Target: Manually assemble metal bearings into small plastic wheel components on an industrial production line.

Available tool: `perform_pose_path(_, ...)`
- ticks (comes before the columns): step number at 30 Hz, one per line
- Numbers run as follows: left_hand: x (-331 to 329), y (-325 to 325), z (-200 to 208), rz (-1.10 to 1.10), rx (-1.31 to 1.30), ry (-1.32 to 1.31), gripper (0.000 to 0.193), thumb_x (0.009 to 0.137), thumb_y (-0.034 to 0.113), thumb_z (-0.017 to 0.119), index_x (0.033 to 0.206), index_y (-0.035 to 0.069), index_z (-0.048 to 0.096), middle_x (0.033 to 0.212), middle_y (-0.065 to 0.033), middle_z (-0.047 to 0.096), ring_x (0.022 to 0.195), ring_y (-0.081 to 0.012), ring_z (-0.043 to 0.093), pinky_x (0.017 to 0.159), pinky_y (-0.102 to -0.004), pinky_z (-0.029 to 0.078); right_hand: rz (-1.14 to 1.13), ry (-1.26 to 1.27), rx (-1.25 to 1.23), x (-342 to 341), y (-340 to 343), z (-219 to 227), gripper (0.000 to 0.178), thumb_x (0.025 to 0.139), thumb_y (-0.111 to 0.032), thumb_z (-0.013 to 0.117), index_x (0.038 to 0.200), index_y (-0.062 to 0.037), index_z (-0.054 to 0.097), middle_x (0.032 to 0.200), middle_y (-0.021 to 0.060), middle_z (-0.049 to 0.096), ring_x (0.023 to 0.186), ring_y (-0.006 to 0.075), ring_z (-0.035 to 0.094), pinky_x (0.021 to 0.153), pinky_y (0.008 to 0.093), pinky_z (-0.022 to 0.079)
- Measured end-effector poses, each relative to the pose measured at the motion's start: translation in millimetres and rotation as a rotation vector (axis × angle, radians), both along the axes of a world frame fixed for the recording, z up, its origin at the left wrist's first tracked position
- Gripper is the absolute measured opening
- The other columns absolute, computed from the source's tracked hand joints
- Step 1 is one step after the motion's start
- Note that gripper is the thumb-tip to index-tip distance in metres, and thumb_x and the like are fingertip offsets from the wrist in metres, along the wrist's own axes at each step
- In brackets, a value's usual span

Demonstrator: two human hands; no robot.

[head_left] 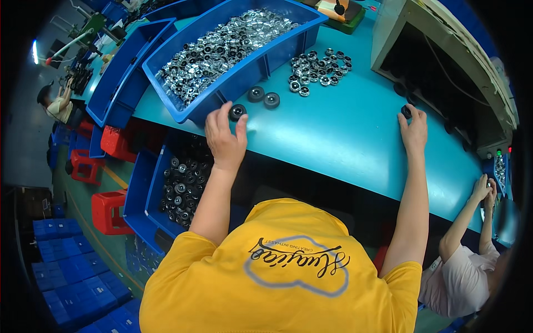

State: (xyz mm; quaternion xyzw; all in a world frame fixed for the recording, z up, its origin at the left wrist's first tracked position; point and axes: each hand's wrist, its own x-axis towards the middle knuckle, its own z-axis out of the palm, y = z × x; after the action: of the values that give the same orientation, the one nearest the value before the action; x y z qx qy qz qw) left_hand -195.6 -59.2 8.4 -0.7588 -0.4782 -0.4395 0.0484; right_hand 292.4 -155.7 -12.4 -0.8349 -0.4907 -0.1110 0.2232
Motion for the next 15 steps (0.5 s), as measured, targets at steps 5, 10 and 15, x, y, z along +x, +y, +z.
perform_pose_path(5,42,-28,4,-0.436,0.021,-0.113,0.027,0.081,-0.003,0.071,0.106,0.004,0.066,0.092,-0.0139,0.065,0.084,-0.0328,0.063,0.073,-0.0386,0.052,0.040,0.069,0.033,-1,2,0,0.030,0.089,-0.021,0.072,0.117,-0.0121,0.067,0.113,0.0130,0.061,0.091,0.0290,0.066,0.079,0.0389,0.055)
perform_pose_path(10,96,-49,20,-0.702,-0.575,-0.319,0.021,0.089,0.004,0.069,0.110,0.004,0.065,0.094,-0.0094,0.064,0.079,-0.0171,0.063,0.066,-0.0304,0.051,0.280,0.488,0.132,-76,-2,21,0.019,0.086,-0.014,0.074,0.103,-0.0054,0.071,0.103,0.0105,0.066,0.084,0.0196,0.066,0.074,0.0314,0.054)
perform_pose_path(15,128,-38,7,-0.882,-1.035,-0.721,0.024,0.100,0.023,0.063,0.114,0.003,0.061,0.095,-0.0054,0.064,0.077,-0.0114,0.061,0.065,-0.0271,0.053,0.563,0.956,0.279,-179,-5,38,0.018,0.083,-0.006,0.076,0.100,-0.0027,0.071,0.108,0.0087,0.067,0.083,0.0156,0.067,0.072,0.0285,0.055)
